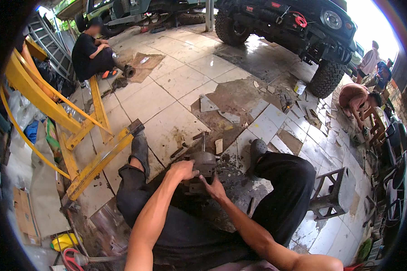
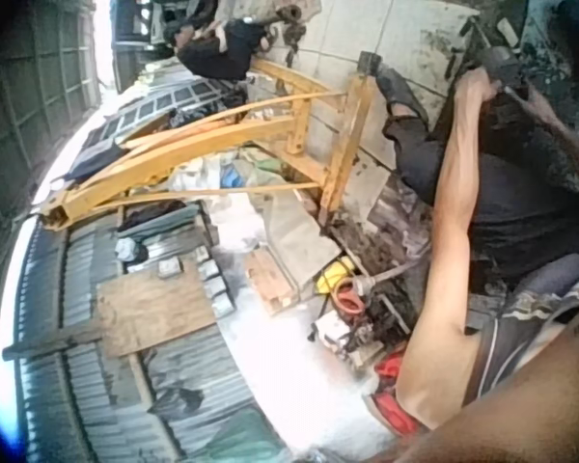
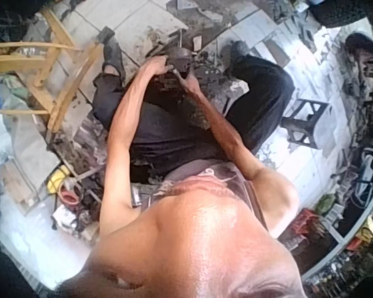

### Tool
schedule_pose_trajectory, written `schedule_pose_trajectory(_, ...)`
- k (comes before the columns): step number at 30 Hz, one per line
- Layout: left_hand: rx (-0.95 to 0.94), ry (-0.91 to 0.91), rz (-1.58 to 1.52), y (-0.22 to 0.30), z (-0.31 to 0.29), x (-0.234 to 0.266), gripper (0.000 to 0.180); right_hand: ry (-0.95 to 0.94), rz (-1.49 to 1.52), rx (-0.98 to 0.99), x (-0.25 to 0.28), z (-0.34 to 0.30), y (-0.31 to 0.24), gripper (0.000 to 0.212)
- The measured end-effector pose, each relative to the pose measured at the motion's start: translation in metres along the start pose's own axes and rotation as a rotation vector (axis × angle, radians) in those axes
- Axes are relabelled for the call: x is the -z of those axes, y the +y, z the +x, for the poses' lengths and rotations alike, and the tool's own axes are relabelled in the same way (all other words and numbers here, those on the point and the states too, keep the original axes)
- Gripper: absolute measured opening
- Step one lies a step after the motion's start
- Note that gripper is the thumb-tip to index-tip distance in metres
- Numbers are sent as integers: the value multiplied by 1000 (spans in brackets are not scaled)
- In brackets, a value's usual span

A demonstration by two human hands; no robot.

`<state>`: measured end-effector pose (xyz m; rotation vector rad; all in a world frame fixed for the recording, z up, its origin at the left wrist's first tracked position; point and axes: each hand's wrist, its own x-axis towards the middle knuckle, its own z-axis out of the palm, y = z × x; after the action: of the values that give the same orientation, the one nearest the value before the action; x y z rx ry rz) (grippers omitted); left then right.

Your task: The person sits on the floor of a workshop and uses a small metal file to manually smooth or shape a dark metal component held in their lap. They repeatedly rub the file against the edges of the part while other mechanics work in the background.

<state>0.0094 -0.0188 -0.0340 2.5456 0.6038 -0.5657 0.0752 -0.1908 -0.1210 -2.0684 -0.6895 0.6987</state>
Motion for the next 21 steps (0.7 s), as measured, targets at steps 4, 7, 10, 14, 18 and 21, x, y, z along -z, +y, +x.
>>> schedule_pose_trajectory(4, 14, -40, -12, 1, -1, -1, 59, -120, 158, -229, 13, 10, -10, 96)
schedule_pose_trajectory(7, 6, -57, 8, 3, 1, -2, 61, -121, 309, -220, 17, 24, 12, 96)
schedule_pose_trajectory(10, 26, -35, 20, 1, -3, 1, 61, -69, 259, -134, 9, 15, 16, 96)
schedule_pose_trajectory(14, 14, -22, 0, -1, -2, 1, 57, -89, 150, -192, 9, 4, -3, 94)
schedule_pose_trajectory(18, 16, -33, 3, 7, -2, 1, 54, -142, 408, -150, 18, 26, 9, 92)
schedule_pose_trajectory(21, 24, -13, 20, 1, -4, -1, 52, -122, 266, -167, 16, 17, 3, 93)
